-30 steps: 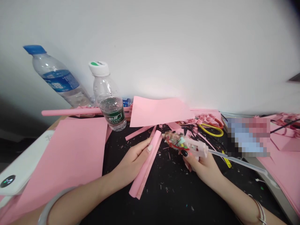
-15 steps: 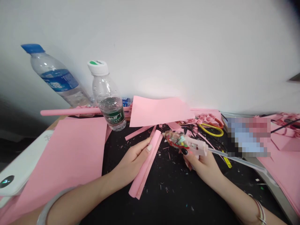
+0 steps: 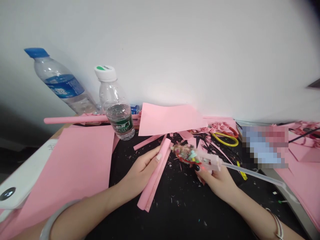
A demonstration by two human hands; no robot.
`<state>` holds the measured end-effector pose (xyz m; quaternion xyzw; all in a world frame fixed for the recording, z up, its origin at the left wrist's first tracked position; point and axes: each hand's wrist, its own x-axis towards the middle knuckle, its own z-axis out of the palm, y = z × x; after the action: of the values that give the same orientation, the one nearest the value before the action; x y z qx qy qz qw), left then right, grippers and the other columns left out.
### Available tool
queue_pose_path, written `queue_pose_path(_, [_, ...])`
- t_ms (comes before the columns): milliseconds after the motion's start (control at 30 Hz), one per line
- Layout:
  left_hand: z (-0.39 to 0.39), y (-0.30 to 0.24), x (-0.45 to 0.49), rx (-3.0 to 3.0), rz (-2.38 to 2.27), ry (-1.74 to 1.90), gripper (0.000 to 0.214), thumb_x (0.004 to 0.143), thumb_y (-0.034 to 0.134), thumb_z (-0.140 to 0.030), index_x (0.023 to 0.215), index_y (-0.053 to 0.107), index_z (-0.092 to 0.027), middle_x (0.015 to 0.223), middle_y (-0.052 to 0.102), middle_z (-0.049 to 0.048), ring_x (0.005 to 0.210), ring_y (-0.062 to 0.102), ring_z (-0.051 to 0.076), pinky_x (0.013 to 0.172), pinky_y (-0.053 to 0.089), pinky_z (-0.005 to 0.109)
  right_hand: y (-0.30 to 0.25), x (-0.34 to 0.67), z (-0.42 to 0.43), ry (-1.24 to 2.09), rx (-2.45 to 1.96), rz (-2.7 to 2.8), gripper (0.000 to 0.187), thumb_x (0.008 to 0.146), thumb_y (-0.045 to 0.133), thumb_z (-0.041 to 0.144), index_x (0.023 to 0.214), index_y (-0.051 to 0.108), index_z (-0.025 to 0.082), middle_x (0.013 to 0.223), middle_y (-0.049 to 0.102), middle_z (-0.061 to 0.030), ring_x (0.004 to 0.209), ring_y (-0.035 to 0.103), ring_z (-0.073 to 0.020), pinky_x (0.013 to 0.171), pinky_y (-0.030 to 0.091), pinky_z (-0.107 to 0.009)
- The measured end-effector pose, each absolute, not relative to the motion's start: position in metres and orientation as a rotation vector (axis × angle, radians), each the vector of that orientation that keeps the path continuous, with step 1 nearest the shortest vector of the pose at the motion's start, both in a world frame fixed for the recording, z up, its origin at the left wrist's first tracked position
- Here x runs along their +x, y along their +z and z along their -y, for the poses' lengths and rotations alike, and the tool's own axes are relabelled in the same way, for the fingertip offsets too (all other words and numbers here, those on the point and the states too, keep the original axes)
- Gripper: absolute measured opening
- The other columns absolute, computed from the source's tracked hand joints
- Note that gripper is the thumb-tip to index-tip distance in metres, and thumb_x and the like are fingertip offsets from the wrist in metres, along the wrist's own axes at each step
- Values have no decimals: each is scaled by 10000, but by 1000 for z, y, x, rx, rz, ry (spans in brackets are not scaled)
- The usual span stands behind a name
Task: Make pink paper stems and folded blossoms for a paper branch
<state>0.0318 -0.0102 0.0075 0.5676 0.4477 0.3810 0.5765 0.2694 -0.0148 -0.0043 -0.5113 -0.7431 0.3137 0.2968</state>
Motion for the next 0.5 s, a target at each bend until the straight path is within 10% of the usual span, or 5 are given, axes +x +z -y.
queue_pose_path(500, [10,7,30,1324,-1115,864,488,889,432,-394,1347,395,-229,1096,673,29,1114,545,237,978,400,352,-4,270,15,885,-1376,1810,334,888,406,438,711,502,171,458,472,16,379,444,-115,382,326,-232])
